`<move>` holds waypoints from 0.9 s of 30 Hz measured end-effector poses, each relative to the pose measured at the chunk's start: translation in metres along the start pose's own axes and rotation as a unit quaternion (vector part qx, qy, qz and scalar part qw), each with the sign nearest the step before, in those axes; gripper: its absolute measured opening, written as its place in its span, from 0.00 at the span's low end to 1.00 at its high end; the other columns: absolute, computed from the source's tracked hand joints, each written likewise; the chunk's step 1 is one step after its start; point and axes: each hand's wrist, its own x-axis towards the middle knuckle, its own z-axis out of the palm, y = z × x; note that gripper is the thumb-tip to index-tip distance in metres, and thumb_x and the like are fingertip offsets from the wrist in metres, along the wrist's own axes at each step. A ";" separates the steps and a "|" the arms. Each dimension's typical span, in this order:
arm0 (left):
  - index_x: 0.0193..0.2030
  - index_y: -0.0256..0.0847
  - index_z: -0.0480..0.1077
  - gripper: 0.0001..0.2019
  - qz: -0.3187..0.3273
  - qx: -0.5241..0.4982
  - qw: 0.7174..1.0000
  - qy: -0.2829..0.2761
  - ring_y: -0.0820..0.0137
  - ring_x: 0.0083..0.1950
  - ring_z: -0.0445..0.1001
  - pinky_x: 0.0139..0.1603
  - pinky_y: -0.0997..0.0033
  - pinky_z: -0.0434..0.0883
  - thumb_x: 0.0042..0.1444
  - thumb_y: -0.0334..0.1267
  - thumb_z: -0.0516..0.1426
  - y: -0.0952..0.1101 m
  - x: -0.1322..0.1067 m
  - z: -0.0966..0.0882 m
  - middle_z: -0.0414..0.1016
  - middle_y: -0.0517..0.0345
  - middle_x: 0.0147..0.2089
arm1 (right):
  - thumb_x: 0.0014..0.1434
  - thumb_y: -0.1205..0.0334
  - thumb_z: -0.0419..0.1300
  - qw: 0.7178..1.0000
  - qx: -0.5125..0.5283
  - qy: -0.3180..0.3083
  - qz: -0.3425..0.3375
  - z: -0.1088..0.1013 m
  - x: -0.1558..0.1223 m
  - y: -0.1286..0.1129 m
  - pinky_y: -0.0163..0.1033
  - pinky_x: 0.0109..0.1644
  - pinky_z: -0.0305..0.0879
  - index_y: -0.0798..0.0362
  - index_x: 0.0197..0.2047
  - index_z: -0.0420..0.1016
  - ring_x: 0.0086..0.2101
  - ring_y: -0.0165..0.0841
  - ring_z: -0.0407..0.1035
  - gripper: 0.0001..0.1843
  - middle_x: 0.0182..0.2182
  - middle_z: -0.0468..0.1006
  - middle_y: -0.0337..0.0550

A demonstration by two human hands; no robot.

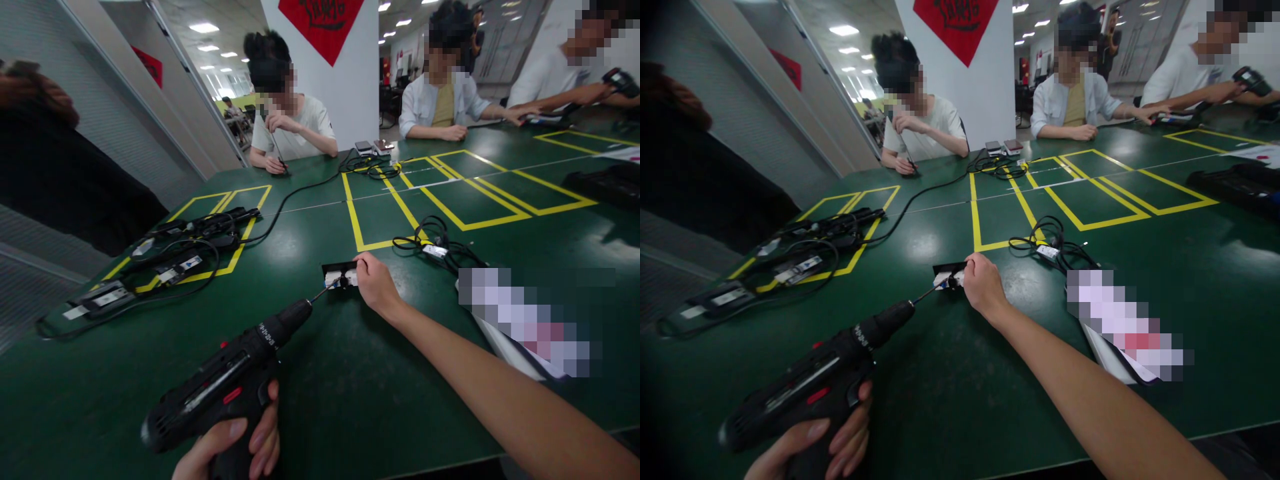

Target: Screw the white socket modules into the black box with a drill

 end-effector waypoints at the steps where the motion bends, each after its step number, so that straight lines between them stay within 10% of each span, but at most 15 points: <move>1: 0.42 0.35 0.68 0.13 -0.001 -0.001 1.000 0.002 0.71 0.16 0.62 0.19 0.65 0.63 0.51 0.36 0.51 0.000 0.000 0.000 0.65 0.57 0.21 | 0.61 0.64 0.42 1.000 0.000 0.001 -0.001 0.000 0.000 0.000 0.34 0.39 0.57 0.53 0.38 0.69 0.35 0.31 0.66 0.15 0.34 0.73 0.43; 27: 0.43 0.35 0.68 0.14 -0.001 0.002 1.000 -0.003 0.71 0.16 0.63 0.20 0.65 0.63 0.51 0.36 0.50 -0.001 -0.002 -0.001 0.64 0.57 0.21 | 0.61 0.63 0.42 1.000 -0.007 -0.002 0.009 -0.001 -0.001 -0.002 0.34 0.40 0.57 0.53 0.39 0.69 0.36 0.32 0.66 0.15 0.35 0.74 0.44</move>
